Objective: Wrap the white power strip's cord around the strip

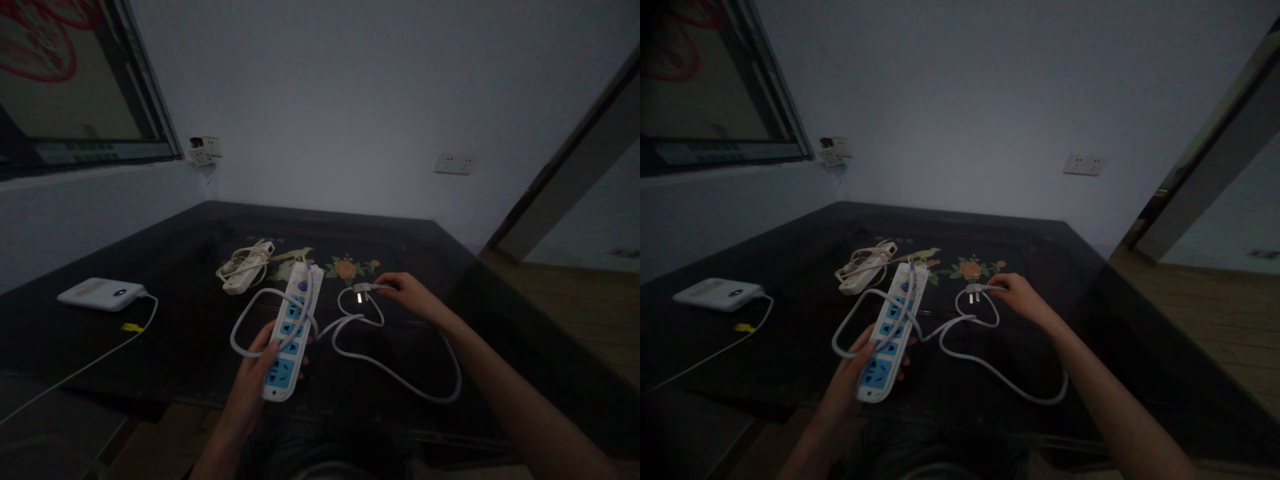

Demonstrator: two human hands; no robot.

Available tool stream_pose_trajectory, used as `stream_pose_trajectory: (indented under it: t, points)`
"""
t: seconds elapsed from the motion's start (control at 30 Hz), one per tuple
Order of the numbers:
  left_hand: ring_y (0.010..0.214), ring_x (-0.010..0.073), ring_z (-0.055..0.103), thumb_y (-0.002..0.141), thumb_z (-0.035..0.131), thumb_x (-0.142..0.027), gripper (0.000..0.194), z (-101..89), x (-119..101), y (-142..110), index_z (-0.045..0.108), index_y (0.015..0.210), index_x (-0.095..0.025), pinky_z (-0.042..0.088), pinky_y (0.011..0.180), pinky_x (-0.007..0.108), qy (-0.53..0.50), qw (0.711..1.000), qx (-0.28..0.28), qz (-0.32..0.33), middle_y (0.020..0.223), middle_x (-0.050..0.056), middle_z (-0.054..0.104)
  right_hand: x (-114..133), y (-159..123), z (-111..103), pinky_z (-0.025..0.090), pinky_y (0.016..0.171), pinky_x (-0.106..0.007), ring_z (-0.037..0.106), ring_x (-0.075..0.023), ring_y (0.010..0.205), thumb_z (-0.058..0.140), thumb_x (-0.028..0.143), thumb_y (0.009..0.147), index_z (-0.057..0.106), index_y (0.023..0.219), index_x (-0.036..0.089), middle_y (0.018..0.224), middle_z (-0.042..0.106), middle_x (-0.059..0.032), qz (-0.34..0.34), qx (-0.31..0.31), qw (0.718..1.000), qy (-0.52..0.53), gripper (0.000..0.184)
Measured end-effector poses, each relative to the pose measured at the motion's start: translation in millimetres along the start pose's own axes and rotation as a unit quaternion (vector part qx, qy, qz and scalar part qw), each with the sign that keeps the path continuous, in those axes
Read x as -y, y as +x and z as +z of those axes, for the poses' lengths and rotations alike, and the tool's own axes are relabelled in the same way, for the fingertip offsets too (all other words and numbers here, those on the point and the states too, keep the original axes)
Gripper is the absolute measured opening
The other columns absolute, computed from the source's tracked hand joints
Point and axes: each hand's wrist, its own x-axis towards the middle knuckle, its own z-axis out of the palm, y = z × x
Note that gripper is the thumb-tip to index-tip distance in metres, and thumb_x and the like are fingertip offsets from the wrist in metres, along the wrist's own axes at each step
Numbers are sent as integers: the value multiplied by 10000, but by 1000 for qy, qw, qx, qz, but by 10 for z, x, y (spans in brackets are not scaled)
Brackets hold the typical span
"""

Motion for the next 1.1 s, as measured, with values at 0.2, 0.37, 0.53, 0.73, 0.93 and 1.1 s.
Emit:
stream_pose_trajectory:
  t: [0.2, 0.37, 0.53, 0.73, 0.93, 1.1]
  points:
    - [709, 236, 690, 774, 664, -462, 605, -17, 33, 13, 486, 1258, -145, 562, 552, 313, 7, 1000, 5, -12, 1020, 152, 716, 65, -38, -10, 446, 706, -319, 626, -207, 773, 616, 370, 769, 706, 843, 147, 825, 709, -75, 0, 14, 1000, 19, 252]
    - [700, 223, 682, 753, 690, -468, 601, 64, 27, -27, 542, 1237, -142, 555, 566, 298, -40, 996, 71, -25, 1015, 164, 714, 351, -78, 98, 462, 689, -316, 627, -202, 766, 575, 395, 806, 709, 871, 151, 818, 706, -68, -34, 16, 997, 71, 286]
    - [669, 208, 683, 760, 681, -490, 514, 250, 0, -89, 619, 1147, -157, 537, 529, 254, -115, 962, 238, -69, 933, 141, 722, 663, -173, 302, 477, 846, -359, 629, -213, 893, 599, 381, 802, 698, 834, 191, 888, 696, -58, -107, 26, 976, 186, 217]
    - [606, 188, 687, 778, 661, -503, 479, 482, 56, -135, 649, 1109, -157, 526, 484, 222, -193, 913, 348, -94, 852, 132, 731, 752, -238, 447, 505, 634, -283, 596, -155, 688, 688, 406, 738, 654, 906, 190, 800, 651, -35, -49, 87, 921, 378, 275]
    - [592, 200, 684, 755, 682, -512, 541, 571, 123, -171, 647, 1140, -132, 528, 477, 244, -198, 909, 344, -124, 873, 142, 730, 1042, -182, 637, 406, 487, -185, 480, -79, 531, 741, 238, 712, 538, 1023, 252, 644, 486, 70, -75, 61, 860, 501, 372]
    - [580, 196, 683, 724, 719, -495, 545, 548, 153, -157, 669, 1133, -138, 537, 549, 277, -156, 922, 332, -120, 918, 138, 731, 1149, -113, 708, 412, 526, -217, 440, -102, 579, 741, 180, 684, 627, 1017, 244, 665, 458, 46, -120, -33, 926, 357, 358]
